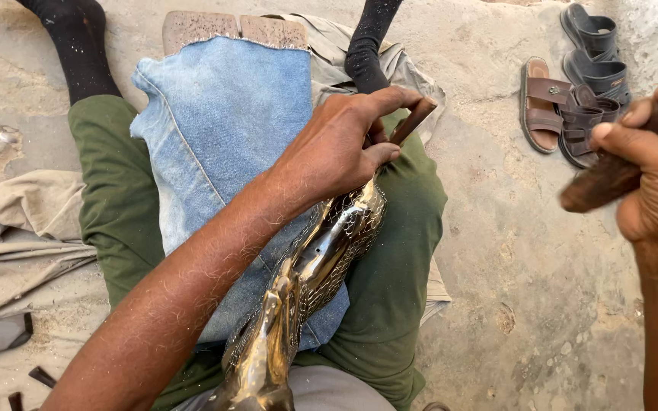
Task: The person sits on the ground with a brass horse figurine resting on a denim pad on their lap. They hold a small punch against the figurine's surface and strike it with a wooden mallet, repositioning the punch repeatedly to work different areas of the horse's body, mane and legs.
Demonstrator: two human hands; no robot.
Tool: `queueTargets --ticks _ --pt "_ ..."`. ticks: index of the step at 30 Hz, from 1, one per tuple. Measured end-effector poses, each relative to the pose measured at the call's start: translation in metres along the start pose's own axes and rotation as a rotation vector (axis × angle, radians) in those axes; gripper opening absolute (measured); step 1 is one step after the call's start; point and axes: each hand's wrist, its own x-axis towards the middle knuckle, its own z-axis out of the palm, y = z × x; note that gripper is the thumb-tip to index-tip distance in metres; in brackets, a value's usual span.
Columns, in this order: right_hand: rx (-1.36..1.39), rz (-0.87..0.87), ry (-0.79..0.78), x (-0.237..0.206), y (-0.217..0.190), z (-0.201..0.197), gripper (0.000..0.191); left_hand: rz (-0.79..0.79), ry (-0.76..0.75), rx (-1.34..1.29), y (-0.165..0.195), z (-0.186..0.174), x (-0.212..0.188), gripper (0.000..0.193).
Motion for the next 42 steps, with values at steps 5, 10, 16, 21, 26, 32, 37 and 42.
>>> queueTargets --ticks 5,10,16,21,26,32,37,42 --pt "-1.254 0.124 -0.327 -0.004 0.016 -0.023 0.021 0.055 0.031 -0.004 0.003 0.001 0.000 0.056" --pt "-1.310 0.257 -0.310 -0.037 0.111 -0.013 0.039 0.064 0.161 -0.208 0.013 -0.027 -0.018 0.056" --pt "-0.331 0.853 -0.159 -0.172 0.221 0.054 0.031 -0.001 0.220 -0.621 0.044 -0.086 -0.080 0.038" --pt "-0.019 0.762 -0.098 -0.247 0.245 0.065 0.040 0.063 0.165 -0.842 0.107 -0.105 -0.155 0.023" --pt "-0.716 0.741 -0.274 -0.245 0.244 0.045 0.035 0.179 0.156 -0.772 0.153 -0.104 -0.186 0.023" --pt "-0.248 -0.060 0.234 -0.245 0.157 0.045 0.023 0.322 0.326 -0.384 0.141 -0.078 -0.180 0.022" --pt "-0.451 -0.371 0.104 -0.244 0.094 0.091 0.029 0.295 0.412 -0.513 0.121 -0.074 -0.177 0.018" --pt "-0.338 -0.137 -0.060 -0.201 0.117 0.125 0.042 0.399 0.524 -0.673 0.085 -0.111 -0.152 0.018"
